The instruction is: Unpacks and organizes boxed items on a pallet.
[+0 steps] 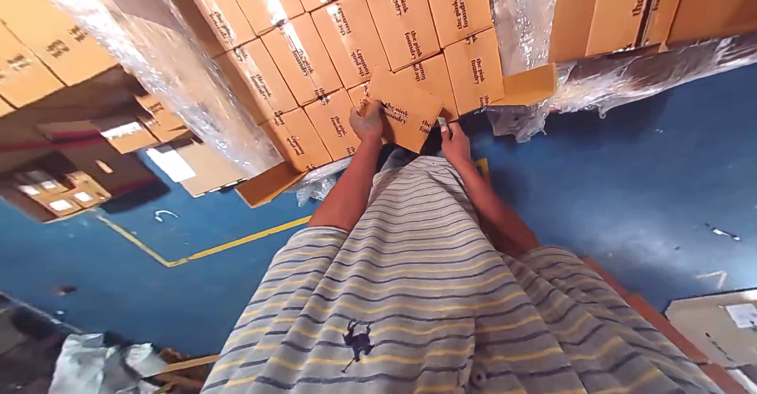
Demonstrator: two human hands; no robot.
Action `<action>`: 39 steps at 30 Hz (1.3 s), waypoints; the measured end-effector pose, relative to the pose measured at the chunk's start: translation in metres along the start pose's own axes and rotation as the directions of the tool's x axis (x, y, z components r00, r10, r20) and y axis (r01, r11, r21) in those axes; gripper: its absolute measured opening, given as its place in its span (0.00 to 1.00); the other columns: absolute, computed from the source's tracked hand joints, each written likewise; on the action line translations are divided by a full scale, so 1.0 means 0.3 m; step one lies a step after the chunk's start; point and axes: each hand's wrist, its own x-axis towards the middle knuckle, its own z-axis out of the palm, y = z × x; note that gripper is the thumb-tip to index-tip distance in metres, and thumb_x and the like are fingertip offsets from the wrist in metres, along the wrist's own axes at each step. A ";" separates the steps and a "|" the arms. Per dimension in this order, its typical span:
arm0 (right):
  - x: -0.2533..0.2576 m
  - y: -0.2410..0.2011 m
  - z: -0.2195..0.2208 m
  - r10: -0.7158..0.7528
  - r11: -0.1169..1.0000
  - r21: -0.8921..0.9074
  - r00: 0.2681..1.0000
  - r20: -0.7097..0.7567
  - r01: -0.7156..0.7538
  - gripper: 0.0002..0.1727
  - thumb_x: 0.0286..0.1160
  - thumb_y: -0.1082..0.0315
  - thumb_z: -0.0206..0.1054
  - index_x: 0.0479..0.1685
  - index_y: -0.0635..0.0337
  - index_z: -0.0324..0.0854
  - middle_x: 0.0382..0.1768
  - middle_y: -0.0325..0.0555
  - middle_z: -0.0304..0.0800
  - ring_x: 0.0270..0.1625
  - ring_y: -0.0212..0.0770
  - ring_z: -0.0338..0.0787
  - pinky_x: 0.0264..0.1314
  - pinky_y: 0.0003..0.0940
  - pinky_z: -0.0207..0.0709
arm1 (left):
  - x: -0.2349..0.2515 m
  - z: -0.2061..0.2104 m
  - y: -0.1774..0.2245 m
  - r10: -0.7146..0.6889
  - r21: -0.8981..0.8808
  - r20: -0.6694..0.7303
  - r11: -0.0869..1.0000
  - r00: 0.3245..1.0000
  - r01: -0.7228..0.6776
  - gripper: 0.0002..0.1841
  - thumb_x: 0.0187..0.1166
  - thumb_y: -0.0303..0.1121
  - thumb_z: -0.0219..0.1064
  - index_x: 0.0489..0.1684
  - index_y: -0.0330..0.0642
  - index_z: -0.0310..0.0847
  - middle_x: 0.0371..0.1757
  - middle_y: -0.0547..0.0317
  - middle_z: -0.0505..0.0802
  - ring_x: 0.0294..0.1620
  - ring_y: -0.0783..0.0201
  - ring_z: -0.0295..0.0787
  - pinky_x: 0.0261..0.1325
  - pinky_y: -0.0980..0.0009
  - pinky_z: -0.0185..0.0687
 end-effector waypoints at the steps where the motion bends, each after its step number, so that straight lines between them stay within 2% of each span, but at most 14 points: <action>1: -0.005 0.001 0.020 0.009 1.000 0.010 1.000 0.012 -0.009 0.25 0.94 0.51 0.49 0.70 0.59 0.79 0.54 0.60 0.92 0.59 0.60 0.92 0.62 0.63 0.81 | -0.005 -0.003 -0.005 -0.010 -0.009 0.008 1.000 1.000 0.010 0.26 0.72 0.49 0.78 0.56 0.36 0.81 0.54 0.41 0.90 0.58 0.49 0.88 0.61 0.47 0.85; 6: -0.011 -0.020 0.039 0.001 0.999 -0.053 1.000 0.005 0.000 0.24 0.94 0.51 0.47 0.69 0.56 0.80 0.54 0.59 0.93 0.59 0.61 0.92 0.59 0.65 0.81 | -0.014 0.005 0.009 -0.040 -0.052 0.012 0.998 0.999 0.040 0.27 0.73 0.48 0.77 0.61 0.36 0.79 0.57 0.40 0.89 0.60 0.48 0.87 0.61 0.46 0.85; 10: -0.157 0.006 0.065 -0.091 0.941 -0.293 0.961 0.262 0.169 0.22 0.91 0.49 0.52 0.62 0.55 0.83 0.46 0.60 0.93 0.53 0.65 0.92 0.49 0.69 0.82 | -0.025 0.007 0.017 -0.073 -0.122 0.020 0.990 0.997 0.075 0.35 0.76 0.47 0.76 0.78 0.35 0.71 0.69 0.37 0.85 0.70 0.47 0.83 0.69 0.46 0.82; 12: -0.201 0.031 0.050 -0.085 0.955 -0.268 0.982 0.166 0.128 0.26 0.92 0.47 0.49 0.64 0.57 0.81 0.47 0.61 0.92 0.52 0.64 0.92 0.49 0.68 0.82 | -0.015 -0.007 0.008 -0.060 -0.155 0.084 0.985 0.995 0.073 0.33 0.78 0.47 0.74 0.76 0.36 0.72 0.65 0.40 0.87 0.66 0.48 0.86 0.66 0.46 0.85; 16: -0.116 -0.050 -0.023 -0.194 0.968 -0.193 0.966 -0.168 0.161 0.39 0.77 0.38 0.66 0.81 0.54 0.74 0.78 0.60 0.77 0.55 0.62 0.92 0.51 0.64 0.85 | -0.007 -0.081 -0.040 0.024 -0.279 0.261 0.959 0.965 0.051 0.19 0.83 0.38 0.62 0.66 0.37 0.69 0.50 0.45 0.85 0.48 0.53 0.86 0.48 0.50 0.87; 19: -0.005 -0.174 -0.009 -0.402 0.829 -0.437 0.915 -0.031 0.349 0.57 0.67 0.39 0.76 0.93 0.62 0.55 0.89 0.66 0.59 0.56 0.66 0.91 0.49 0.63 0.86 | -0.021 -0.147 -0.064 0.068 -0.355 0.361 0.932 0.930 0.070 0.24 0.83 0.32 0.55 0.79 0.38 0.60 0.61 0.43 0.80 0.56 0.50 0.83 0.53 0.46 0.87; 21: 0.047 -0.230 0.009 -0.456 0.696 -0.581 0.885 0.094 0.421 0.60 0.66 0.38 0.76 0.91 0.70 0.51 0.84 0.70 0.65 0.58 0.68 0.90 0.51 0.63 0.85 | -0.036 -0.180 -0.073 0.086 -0.360 0.374 0.931 0.923 0.060 0.29 0.81 0.29 0.54 0.84 0.38 0.55 0.71 0.40 0.75 0.63 0.48 0.81 0.57 0.46 0.87; 23: 0.075 -0.292 -0.016 -0.444 0.596 -0.660 0.872 0.203 0.457 0.52 0.70 0.39 0.71 0.83 0.75 0.62 0.70 0.72 0.80 0.53 0.69 0.91 0.51 0.65 0.84 | -0.043 -0.194 -0.068 0.111 -0.339 0.321 0.941 0.940 0.005 0.32 0.81 0.25 0.55 0.87 0.37 0.51 0.81 0.38 0.71 0.66 0.47 0.83 0.56 0.49 0.89; 25: 0.097 -0.354 -0.095 -0.412 0.569 -0.640 0.853 0.322 0.517 0.34 0.74 0.44 0.69 0.60 0.71 0.80 0.53 0.69 0.88 0.53 0.69 0.91 0.50 0.69 0.81 | -0.049 -0.182 -0.081 0.145 -0.329 0.237 0.942 0.961 -0.061 0.34 0.83 0.25 0.55 0.89 0.37 0.44 0.84 0.37 0.71 0.67 0.47 0.86 0.55 0.49 0.90; 28: 0.208 -0.374 -0.245 -0.397 0.702 -0.450 0.827 0.398 0.552 0.21 0.79 0.51 0.64 0.36 0.64 0.87 0.36 0.61 0.89 0.44 0.63 0.89 0.46 0.68 0.77 | -0.078 -0.163 -0.120 0.207 -0.292 0.116 0.942 0.971 -0.165 0.35 0.86 0.30 0.54 0.91 0.36 0.39 0.82 0.37 0.77 0.72 0.49 0.85 0.65 0.50 0.87; 31: 0.193 -0.328 -0.268 -0.377 0.775 -0.426 0.883 0.280 0.466 0.21 0.81 0.50 0.66 0.52 0.61 0.89 0.49 0.64 0.92 0.56 0.65 0.90 0.58 0.72 0.78 | -0.154 -0.184 -0.094 0.113 -0.258 0.090 0.962 0.989 -0.087 0.43 0.85 0.43 0.65 0.93 0.38 0.40 0.81 0.33 0.75 0.76 0.43 0.79 0.71 0.46 0.81; 33: 0.101 -0.292 -0.242 -0.390 0.767 -0.484 0.905 0.169 0.421 0.17 0.78 0.59 0.68 0.61 0.53 0.88 0.54 0.59 0.93 0.60 0.64 0.90 0.60 0.70 0.80 | -0.212 -0.147 -0.048 0.041 -0.285 0.222 0.958 0.974 0.025 0.48 0.83 0.39 0.69 0.95 0.41 0.34 0.85 0.31 0.68 0.78 0.40 0.75 0.71 0.43 0.81; 36: -0.033 -0.272 -0.148 -0.409 0.731 -0.514 0.891 0.198 0.449 0.19 0.76 0.68 0.68 0.65 0.60 0.83 0.60 0.63 0.89 0.62 0.66 0.88 0.61 0.69 0.79 | -0.303 -0.084 -0.030 -0.089 -0.206 0.373 0.963 0.924 0.176 0.35 0.89 0.31 0.57 0.92 0.39 0.42 0.70 0.28 0.79 0.57 0.38 0.88 0.51 0.41 0.90; 39: -0.096 -0.261 -0.209 -0.483 0.758 -0.443 0.868 0.113 0.479 0.16 0.76 0.70 0.63 0.61 0.61 0.85 0.56 0.61 0.91 0.59 0.64 0.90 0.56 0.67 0.80 | -0.363 -0.130 0.012 -0.069 -0.240 0.420 0.953 0.905 0.184 0.28 0.90 0.27 0.50 0.89 0.41 0.48 0.63 0.30 0.82 0.48 0.41 0.89 0.43 0.42 0.89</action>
